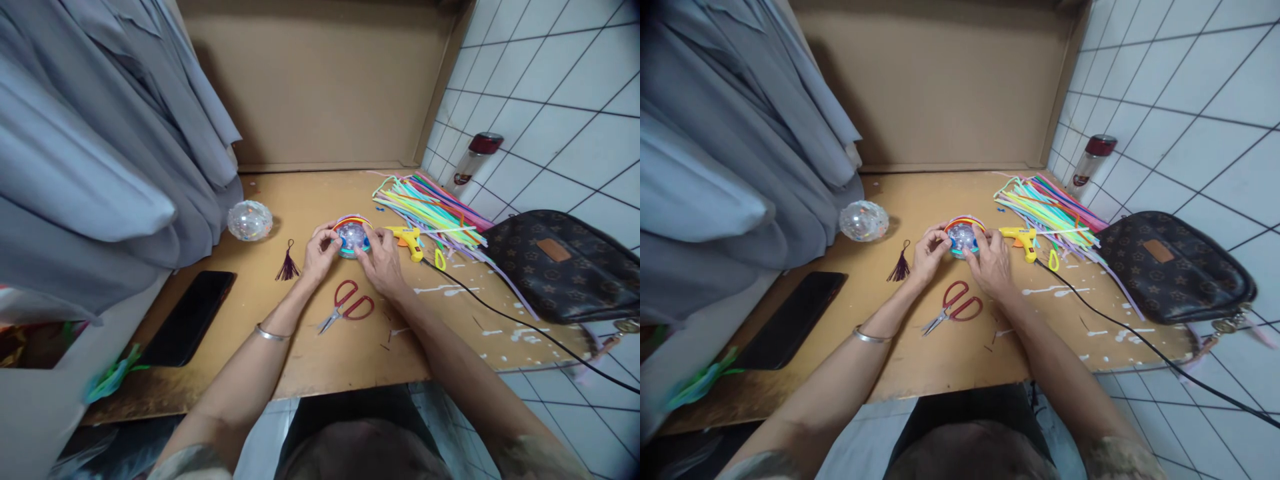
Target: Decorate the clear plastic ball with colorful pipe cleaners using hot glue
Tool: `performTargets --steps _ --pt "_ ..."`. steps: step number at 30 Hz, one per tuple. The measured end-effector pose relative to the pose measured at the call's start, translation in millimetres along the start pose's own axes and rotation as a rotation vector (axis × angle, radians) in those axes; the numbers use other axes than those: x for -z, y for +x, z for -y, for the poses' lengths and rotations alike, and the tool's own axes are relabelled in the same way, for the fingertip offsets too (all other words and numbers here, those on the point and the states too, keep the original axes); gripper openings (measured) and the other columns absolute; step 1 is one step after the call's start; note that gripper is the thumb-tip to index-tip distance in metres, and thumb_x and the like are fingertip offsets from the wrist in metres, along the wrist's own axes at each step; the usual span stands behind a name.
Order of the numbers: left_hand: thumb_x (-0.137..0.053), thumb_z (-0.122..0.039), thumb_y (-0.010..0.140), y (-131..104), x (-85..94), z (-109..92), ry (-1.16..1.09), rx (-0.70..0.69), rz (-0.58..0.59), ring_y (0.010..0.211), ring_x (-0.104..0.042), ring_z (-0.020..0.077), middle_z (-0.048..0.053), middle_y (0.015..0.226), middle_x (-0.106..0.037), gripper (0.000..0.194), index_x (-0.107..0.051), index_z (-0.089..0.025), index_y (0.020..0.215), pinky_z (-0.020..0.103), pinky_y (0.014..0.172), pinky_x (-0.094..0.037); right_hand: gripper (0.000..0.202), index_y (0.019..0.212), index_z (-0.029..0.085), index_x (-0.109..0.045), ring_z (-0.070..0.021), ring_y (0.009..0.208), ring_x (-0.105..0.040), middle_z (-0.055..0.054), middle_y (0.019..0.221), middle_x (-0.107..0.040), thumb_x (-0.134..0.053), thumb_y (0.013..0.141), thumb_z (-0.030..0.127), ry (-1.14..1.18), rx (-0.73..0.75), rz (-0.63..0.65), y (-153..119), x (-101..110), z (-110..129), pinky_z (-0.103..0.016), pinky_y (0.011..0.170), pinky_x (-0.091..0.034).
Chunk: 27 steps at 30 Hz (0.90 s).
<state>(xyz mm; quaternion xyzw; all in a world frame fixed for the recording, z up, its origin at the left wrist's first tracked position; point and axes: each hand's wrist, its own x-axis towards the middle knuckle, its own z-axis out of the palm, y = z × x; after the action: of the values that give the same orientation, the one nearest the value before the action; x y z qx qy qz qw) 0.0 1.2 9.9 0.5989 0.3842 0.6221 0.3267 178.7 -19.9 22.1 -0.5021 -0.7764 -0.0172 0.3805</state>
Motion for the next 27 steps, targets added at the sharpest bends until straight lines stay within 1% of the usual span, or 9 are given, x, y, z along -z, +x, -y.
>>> performTargets --steps 5,17,20,24,27 --pt "-0.072 -0.063 0.079 -0.4 -0.9 -0.8 0.004 -0.001 0.001 0.129 -0.057 0.0306 0.016 0.128 -0.064 0.045 -0.064 -0.019 0.079 0.05 0.113 -0.04 0.057 0.148 0.019 -0.048 -0.03 0.107 -0.055 -0.016 0.12 -0.052 -0.042 0.099 0.046 0.004 0.005 -0.017 -0.5 -0.8 -1.2 -0.048 0.093 -0.05" --pt "-0.074 -0.062 0.078 0.8 -1.9 -0.8 0.0 -0.011 0.004 0.13 -0.056 0.0309 0.016 0.126 -0.064 0.043 -0.067 -0.019 0.079 0.05 0.112 -0.04 0.057 0.146 0.016 -0.051 -0.0315 0.109 -0.054 -0.017 0.119 -0.052 -0.043 0.098 0.046 0.022 -0.004 -0.019 -0.7 -0.9 -1.7 -0.049 0.093 -0.05" --pt "-0.075 -0.06 0.076 1.6 -2.5 1.1 -0.004 -0.001 -0.005 0.129 -0.057 0.0305 0.015 0.125 -0.065 0.042 -0.067 -0.019 0.078 0.049 0.112 -0.041 0.058 0.147 0.018 -0.05 -0.0317 0.109 -0.054 -0.017 0.119 -0.051 -0.044 0.098 0.046 0.03 -0.008 -0.019 -0.9 -1.0 -1.8 -0.05 0.093 -0.05" --pt "-0.077 -0.057 0.076 1.7 -2.4 2.9 -0.035 0.017 0.0 0.129 -0.057 0.0304 0.016 0.126 -0.064 0.04 -0.068 -0.019 0.079 0.048 0.111 -0.043 0.059 0.147 0.017 -0.05 -0.0324 0.11 -0.054 -0.017 0.119 -0.051 -0.045 0.097 0.047 0.044 -0.01 -0.018 -0.8 -0.8 -1.4 -0.051 0.095 -0.05" --pt "-0.078 -0.056 0.076 1.4 -2.2 3.5 -0.049 0.032 -0.001 0.13 -0.056 0.0307 0.016 0.127 -0.064 0.039 -0.068 -0.019 0.079 0.048 0.11 -0.044 0.06 0.148 0.018 -0.05 -0.0329 0.112 -0.054 -0.017 0.12 -0.051 -0.046 0.097 0.049 0.056 -0.009 -0.015 -0.7 -0.4 -0.9 -0.052 0.096 -0.049"
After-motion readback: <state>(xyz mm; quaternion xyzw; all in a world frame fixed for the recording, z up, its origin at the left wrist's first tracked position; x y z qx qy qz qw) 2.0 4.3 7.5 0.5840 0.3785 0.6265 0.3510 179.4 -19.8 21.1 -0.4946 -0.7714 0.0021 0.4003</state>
